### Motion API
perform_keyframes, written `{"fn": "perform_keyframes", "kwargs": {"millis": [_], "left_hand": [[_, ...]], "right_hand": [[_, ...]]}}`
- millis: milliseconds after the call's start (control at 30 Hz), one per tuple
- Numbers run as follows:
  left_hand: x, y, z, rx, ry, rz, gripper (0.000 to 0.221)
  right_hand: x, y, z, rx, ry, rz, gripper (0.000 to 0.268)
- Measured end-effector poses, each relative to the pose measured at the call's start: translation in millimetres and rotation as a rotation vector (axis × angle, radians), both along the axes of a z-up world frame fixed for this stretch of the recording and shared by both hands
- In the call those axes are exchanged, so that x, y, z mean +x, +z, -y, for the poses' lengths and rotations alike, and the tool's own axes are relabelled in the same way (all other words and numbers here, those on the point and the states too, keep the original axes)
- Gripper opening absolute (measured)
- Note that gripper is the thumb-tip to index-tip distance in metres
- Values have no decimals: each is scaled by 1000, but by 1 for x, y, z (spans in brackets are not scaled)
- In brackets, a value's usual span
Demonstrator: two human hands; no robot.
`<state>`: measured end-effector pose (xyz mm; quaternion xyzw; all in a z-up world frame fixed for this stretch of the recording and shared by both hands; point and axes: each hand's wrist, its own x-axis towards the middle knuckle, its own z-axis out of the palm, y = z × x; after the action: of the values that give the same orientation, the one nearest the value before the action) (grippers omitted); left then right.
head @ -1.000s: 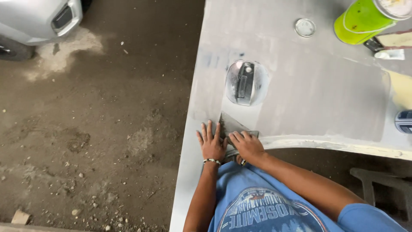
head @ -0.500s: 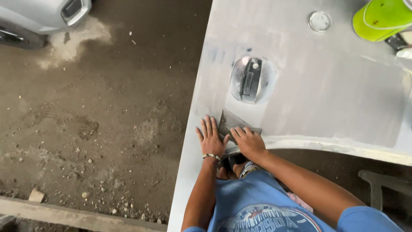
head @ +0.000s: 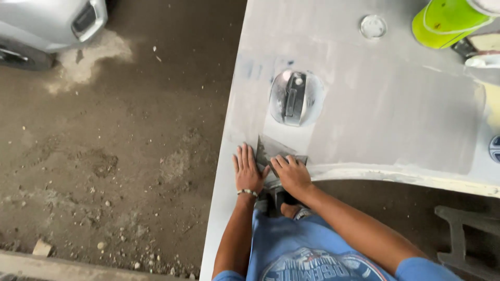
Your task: The person uses two metal spreaders to apply and smooth a gray filler compound around a recessed area on a white car part. They repeatedly scoop the filler from a can and spread it evenly across the surface.
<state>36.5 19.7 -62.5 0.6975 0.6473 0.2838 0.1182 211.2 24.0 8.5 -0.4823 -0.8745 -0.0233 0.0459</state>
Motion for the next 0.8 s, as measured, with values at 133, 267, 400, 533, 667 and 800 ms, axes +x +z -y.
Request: {"fn": "perform_keyframes", "kwargs": {"millis": [133,267,400,533,667,800], "left_hand": [[-5,-34,22,23,-187,107,70],[-15,-27,11,171,-385,-46,51],[-19,-24,14,216,-458,-28,40],[-17,-28,16,214,-475,-56,45],[-21,-18,10,230,-451,-32,50],[-14,-49,12,214,-477,-32,42]], "right_hand": [[0,7,4,-139,-55,16,50],[-6,20,-3,-245,-119,-24,53],[-3,4,21,-96,-61,-42,58],[-12,1,7,-165,-118,75,58],[-29,8,-15,-167,-208,51,50],[-12,-20,14,-49,-129,23,53]]}}
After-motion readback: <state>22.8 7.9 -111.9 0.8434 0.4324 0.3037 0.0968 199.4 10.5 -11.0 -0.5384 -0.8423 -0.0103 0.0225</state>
